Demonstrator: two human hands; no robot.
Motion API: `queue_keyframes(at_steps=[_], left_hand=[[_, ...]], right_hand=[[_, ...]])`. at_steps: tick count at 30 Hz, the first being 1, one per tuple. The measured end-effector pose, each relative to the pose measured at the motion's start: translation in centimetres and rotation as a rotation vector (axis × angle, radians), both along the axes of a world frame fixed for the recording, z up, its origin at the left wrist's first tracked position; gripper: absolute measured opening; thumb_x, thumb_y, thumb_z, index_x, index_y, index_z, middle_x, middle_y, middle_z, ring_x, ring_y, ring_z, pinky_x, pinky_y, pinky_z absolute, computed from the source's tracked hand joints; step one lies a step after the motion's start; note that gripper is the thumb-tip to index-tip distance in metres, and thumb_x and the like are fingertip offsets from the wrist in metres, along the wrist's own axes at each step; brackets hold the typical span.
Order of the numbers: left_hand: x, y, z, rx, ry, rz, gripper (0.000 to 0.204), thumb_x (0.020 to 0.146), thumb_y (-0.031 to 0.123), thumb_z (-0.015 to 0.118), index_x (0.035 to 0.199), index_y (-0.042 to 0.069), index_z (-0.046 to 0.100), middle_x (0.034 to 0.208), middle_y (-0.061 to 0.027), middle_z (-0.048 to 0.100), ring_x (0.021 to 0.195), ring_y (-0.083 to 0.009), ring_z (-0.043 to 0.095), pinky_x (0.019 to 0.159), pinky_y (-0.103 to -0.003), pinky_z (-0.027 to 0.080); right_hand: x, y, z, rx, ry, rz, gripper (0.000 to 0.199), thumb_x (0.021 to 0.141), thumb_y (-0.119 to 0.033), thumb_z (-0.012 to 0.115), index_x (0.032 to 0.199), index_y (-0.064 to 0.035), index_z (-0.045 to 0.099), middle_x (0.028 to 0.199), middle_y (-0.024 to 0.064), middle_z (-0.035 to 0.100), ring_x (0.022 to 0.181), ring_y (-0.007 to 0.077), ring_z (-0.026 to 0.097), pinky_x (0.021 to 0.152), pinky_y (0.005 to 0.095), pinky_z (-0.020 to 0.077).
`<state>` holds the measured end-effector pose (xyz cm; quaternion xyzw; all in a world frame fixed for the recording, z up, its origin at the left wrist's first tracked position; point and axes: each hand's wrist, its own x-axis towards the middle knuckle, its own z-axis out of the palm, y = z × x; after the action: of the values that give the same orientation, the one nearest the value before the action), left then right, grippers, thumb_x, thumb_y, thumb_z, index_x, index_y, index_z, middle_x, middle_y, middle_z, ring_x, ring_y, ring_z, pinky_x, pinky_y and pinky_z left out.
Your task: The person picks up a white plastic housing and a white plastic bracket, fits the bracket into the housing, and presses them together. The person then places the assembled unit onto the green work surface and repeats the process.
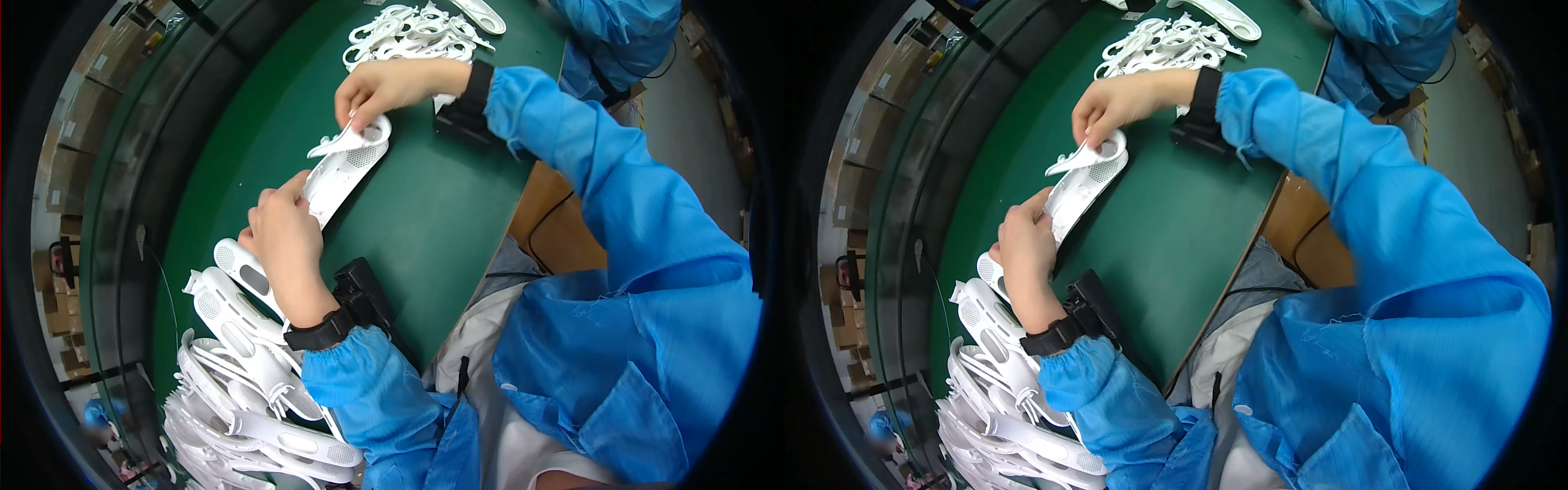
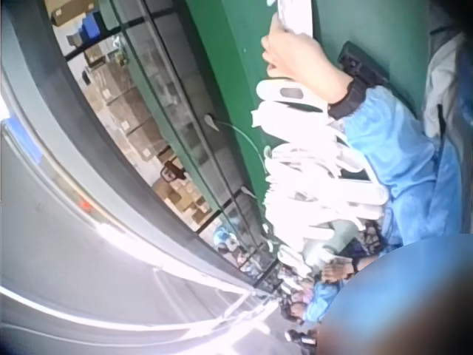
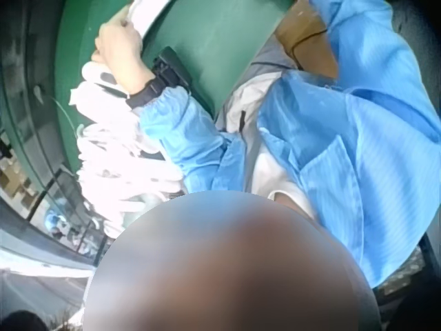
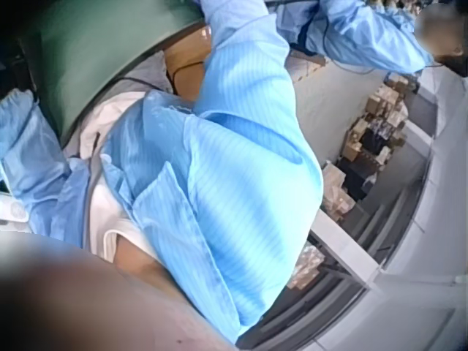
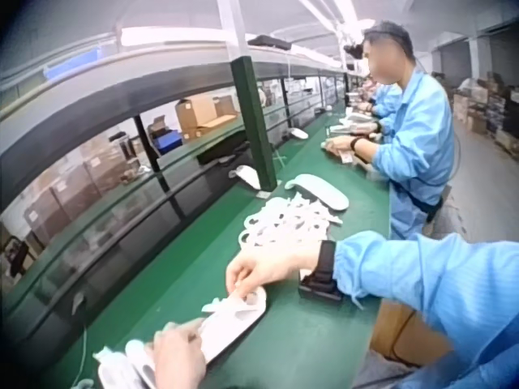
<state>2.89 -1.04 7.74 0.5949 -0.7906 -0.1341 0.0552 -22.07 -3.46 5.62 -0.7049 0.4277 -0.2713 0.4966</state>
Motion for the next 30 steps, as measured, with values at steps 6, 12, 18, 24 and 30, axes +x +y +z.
queue_keyframes(at_steps=[6, 12, 18, 24, 30], left_hand=[[-4.1, 1.3, -1.6, -0.395, 0.343, -0.065, 0.027, 0.082, 0.020, 0.061, 0.108, 0.013, 0.065, 0.104, -0.0066, 0.063, 0.101, -0.0254, 0.058, 0.099, -0.047, 0.032], [-3.4, 0.5, -2.2, -0.077, 0.509, -0.111, 0.018, 0.078, 0.024, 0.067, 0.084, 0.007, 0.069, 0.102, -0.0069, 0.064, 0.094, -0.0251, 0.061, 0.090, -0.038, 0.038], [-4.0, 0.1, -2.2, -0.025, 0.519, -0.072, 0.018, 0.067, 0.020, 0.069, 0.069, 0.004, 0.063, 0.097, -0.0060, 0.061, 0.091, -0.0233, 0.058, 0.085, -0.035, 0.034], [-4.3, 0.4, -2.4, -0.027, 0.418, -0.112, 0.019, 0.067, 0.021, 0.069, 0.068, 0.004, 0.061, 0.098, -0.0064, 0.061, 0.096, -0.0233, 0.056, 0.086, -0.036, 0.032], [-5.0, 1.2, -2.0, -0.110, 0.215, -0.127, 0.017, 0.070, 0.018, 0.067, 0.073, 0.005, 0.056, 0.097, -0.0074, 0.060, 0.098, -0.0260, 0.054, 0.087, -0.039, 0.032]], right_hand=[[-0.7, 0.3, -2.5, 0.098, -0.149, 0.036, 0.015, 0.084, -0.010, 0.067, 0.094, 0.0004, 0.063, 0.083, 0.0025, 0.063, 0.072, 0.0073, 0.057, 0.066, 0.0233, 0.0471], [1.0, 0.3, -1.9, 0.055, -0.141, 0.081, 0.012, 0.085, -0.008, 0.064, 0.093, 0.0004, 0.063, 0.087, 0.0038, 0.064, 0.079, 0.0094, 0.058, 0.072, 0.0243, 0.0473], [1.1, 0.7, -1.4, -0.139, -0.012, 0.106, 0.025, 0.081, -0.010, 0.064, 0.104, -0.0029, 0.060, 0.100, 0.0069, 0.060, 0.094, 0.0206, 0.055, 0.081, 0.0313, 0.0440], [0.3, 0.9, -2.1, -0.308, 0.144, 0.126, 0.032, 0.075, -0.009, 0.065, 0.106, -0.0037, 0.057, 0.102, 0.0084, 0.053, 0.101, 0.0241, 0.047, 0.085, 0.0337, 0.0425], [0.6, 1.1, -2.1, -0.161, 0.113, 0.105, 0.038, 0.073, -0.009, 0.067, 0.108, -0.0019, 0.056, 0.099, 0.0114, 0.056, 0.095, 0.0264, 0.055, 0.081, 0.0347, 0.0457]])
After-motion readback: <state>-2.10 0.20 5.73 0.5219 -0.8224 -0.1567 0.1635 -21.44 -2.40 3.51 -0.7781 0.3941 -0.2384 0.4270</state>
